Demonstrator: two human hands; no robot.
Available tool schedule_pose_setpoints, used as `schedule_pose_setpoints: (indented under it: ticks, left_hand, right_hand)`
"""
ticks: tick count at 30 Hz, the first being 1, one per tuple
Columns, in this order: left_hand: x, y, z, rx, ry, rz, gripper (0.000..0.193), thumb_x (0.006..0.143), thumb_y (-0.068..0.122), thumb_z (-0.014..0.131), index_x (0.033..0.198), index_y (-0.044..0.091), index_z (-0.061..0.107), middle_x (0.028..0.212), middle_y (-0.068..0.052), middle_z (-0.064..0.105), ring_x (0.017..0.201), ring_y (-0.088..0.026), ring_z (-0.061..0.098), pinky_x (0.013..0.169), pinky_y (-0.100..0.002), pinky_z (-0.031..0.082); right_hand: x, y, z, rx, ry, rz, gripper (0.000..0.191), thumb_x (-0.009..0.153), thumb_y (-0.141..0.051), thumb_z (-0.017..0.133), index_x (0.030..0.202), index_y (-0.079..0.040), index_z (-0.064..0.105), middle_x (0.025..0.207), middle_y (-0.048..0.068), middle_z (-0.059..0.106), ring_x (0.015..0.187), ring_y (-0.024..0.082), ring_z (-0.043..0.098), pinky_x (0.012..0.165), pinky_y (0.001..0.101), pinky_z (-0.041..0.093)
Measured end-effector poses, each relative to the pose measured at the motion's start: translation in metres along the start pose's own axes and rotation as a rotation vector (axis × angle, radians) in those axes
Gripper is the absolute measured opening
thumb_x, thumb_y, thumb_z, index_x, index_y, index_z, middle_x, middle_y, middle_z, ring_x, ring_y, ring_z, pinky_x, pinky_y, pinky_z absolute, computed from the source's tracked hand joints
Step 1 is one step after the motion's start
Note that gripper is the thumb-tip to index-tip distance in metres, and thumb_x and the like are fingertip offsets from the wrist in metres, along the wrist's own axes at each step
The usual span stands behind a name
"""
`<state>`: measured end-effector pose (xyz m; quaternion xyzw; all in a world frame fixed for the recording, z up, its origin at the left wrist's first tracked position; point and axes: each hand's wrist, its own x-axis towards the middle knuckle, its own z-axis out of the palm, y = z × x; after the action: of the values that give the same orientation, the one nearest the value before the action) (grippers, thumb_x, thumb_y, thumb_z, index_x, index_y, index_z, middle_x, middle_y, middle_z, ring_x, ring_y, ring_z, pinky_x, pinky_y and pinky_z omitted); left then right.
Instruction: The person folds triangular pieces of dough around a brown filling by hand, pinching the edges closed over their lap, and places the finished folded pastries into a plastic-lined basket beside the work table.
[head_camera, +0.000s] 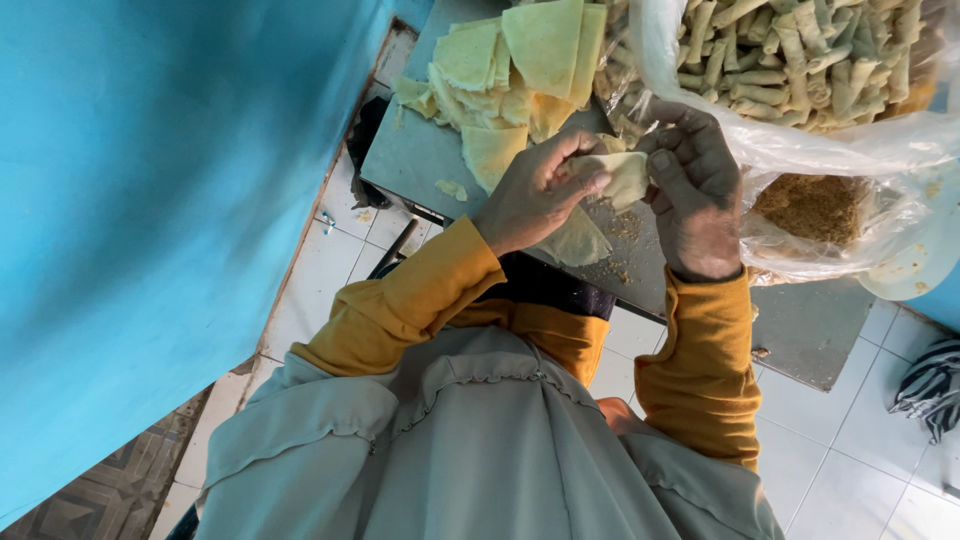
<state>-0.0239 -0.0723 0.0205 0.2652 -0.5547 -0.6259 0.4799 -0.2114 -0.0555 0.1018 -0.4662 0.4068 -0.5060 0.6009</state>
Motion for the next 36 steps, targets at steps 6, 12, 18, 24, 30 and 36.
schedule_pose_setpoints:
  ticks: [6, 12, 18, 24, 30, 36]
  left_hand:
    - [-0.002, 0.001, 0.012, -0.137, 0.042, -0.105, 0.027, 0.104, 0.021, 0.063, 0.118, -0.001, 0.061, 0.094, -0.002, 0.068, 0.082, -0.007, 0.066, 0.075, -0.025, 0.059]
    - [-0.008, 0.012, 0.02, 0.043, 0.084, -0.148, 0.016, 0.105, 0.015, 0.062, 0.108, -0.001, 0.062, 0.085, -0.004, 0.066, 0.072, -0.008, 0.063, 0.065, -0.024, 0.056]
    - [-0.005, 0.015, -0.002, 0.402, 0.075, 0.031, 0.012, 0.107, 0.013, 0.058, 0.11, 0.005, 0.067, 0.087, -0.004, 0.068, 0.07, -0.012, 0.064, 0.062, -0.026, 0.056]
    - [0.047, 0.007, 0.001, 1.294, 0.143, 0.485, 0.012, 0.097, 0.012, 0.068, 0.104, 0.002, 0.071, 0.108, -0.007, 0.057, 0.1, -0.02, 0.056, 0.092, -0.037, 0.054]
    - [0.044, -0.001, -0.015, 1.64, 0.06, 0.644, 0.015, 0.091, 0.017, 0.073, 0.103, 0.007, 0.072, 0.117, -0.001, 0.055, 0.116, -0.019, 0.052, 0.101, -0.036, 0.052]
    - [0.008, 0.005, -0.006, 1.038, 0.123, 0.426, 0.02, 0.105, 0.018, 0.067, 0.123, 0.007, 0.068, 0.115, -0.003, 0.066, 0.101, -0.017, 0.062, 0.091, -0.034, 0.056]
  right_hand:
    - [-0.004, 0.004, 0.004, -0.059, -0.081, -0.078, 0.051, 0.098, 0.005, 0.063, 0.146, 0.003, 0.044, 0.117, 0.01, 0.065, 0.1, 0.017, 0.071, 0.081, 0.0288, 0.065]
    - [-0.017, 0.023, -0.009, -0.408, 0.025, -0.222, 0.048, 0.103, 0.015, 0.067, 0.145, -0.001, 0.051, 0.104, 0.012, 0.07, 0.094, 0.012, 0.07, 0.081, 0.0217, 0.059]
    - [-0.035, 0.015, -0.043, -0.687, 0.22, -0.271, 0.046, 0.103, 0.015, 0.069, 0.144, -0.001, 0.054, 0.109, 0.009, 0.07, 0.1, 0.011, 0.071, 0.083, 0.0224, 0.061]
    - [-0.06, 0.007, -0.036, -0.74, 0.25, -0.183, 0.048, 0.104, 0.012, 0.068, 0.147, 0.0, 0.052, 0.11, 0.009, 0.072, 0.104, 0.012, 0.07, 0.09, 0.0244, 0.059]
    - [-0.067, 0.004, -0.026, -0.733, 0.248, -0.133, 0.047, 0.102, 0.012, 0.067, 0.146, 0.003, 0.053, 0.11, 0.011, 0.074, 0.105, 0.013, 0.07, 0.093, 0.0263, 0.058]
    - [-0.068, 0.01, -0.013, -0.483, 0.197, -0.113, 0.047, 0.101, 0.013, 0.063, 0.146, 0.002, 0.052, 0.112, 0.011, 0.073, 0.103, 0.014, 0.071, 0.091, 0.0272, 0.061]
